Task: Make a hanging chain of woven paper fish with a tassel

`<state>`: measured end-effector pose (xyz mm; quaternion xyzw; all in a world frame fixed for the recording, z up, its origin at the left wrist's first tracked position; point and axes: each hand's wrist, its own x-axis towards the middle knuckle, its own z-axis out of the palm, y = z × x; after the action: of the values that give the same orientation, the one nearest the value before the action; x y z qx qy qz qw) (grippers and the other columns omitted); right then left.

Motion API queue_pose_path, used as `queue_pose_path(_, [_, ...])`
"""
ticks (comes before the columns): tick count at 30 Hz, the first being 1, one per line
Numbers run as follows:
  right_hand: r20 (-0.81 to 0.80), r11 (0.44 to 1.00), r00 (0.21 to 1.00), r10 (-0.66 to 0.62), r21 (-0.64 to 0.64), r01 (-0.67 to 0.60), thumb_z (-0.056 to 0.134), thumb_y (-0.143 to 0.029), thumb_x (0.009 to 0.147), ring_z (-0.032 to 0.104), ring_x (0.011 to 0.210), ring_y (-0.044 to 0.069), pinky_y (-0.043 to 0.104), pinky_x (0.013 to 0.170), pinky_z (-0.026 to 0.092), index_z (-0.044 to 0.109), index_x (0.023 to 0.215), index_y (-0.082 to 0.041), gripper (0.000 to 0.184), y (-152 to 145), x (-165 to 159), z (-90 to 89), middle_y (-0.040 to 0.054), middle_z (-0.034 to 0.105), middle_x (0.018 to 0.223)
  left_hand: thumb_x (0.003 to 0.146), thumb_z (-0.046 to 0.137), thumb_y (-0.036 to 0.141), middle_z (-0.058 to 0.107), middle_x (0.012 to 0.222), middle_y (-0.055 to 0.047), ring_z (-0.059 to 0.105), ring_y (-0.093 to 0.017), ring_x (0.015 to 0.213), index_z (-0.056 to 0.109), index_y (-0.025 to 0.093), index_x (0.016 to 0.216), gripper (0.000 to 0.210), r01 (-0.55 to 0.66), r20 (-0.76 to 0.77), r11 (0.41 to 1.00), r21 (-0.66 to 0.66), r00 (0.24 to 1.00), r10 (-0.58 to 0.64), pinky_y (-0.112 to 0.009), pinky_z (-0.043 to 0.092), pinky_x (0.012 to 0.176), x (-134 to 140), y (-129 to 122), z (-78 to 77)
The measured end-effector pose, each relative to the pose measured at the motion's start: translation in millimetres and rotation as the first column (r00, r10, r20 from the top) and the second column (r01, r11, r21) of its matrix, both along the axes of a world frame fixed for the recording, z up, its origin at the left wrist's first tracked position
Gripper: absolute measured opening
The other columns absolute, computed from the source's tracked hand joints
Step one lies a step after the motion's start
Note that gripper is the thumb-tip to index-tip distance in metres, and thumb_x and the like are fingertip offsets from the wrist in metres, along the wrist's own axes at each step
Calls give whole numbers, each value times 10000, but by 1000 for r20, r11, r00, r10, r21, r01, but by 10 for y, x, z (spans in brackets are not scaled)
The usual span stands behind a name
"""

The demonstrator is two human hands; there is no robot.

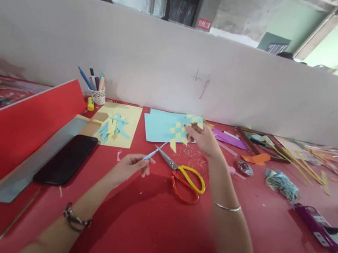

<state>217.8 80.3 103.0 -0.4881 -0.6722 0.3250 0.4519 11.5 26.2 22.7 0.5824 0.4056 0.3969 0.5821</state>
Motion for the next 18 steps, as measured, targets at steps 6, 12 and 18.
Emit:
queue_pose_path(6, [26, 961, 961, -275, 39, 274, 545, -266, 691, 280, 385, 42, 217, 400, 240, 466, 608, -178, 144, 342, 540, 57, -79, 391, 459, 731, 468, 322, 615, 595, -8, 531, -119, 545, 625, 155, 766, 232, 105, -213, 991, 80, 973, -86, -238, 418, 563, 74, -70, 72])
queue_pose_path(12, [129, 847, 837, -532, 64, 529, 556, -196, 756, 396, 460, 62, 214, 461, 351, 488, 558, -147, 215, 733, 1056, 56, -51, 431, 496, 786, 444, 281, 689, 824, -34, 595, -161, 756, 644, 196, 840, 224, 287, -478, 936, 204, 863, -161, -251, 421, 688, 98, -195, 153])
queue_pose_path(18, [158, 823, 808, -567, 61, 565, 488, -314, 841, 567, 838, 145, 332, 711, 489, 533, 1031, -136, 264, 1041, 1326, 15, 49, 568, 1001, 801, 441, 283, 684, 870, -33, 594, -169, 768, 652, 216, 881, 235, 390, -595, 887, 247, 783, -179, -253, 410, 688, 170, -247, 145])
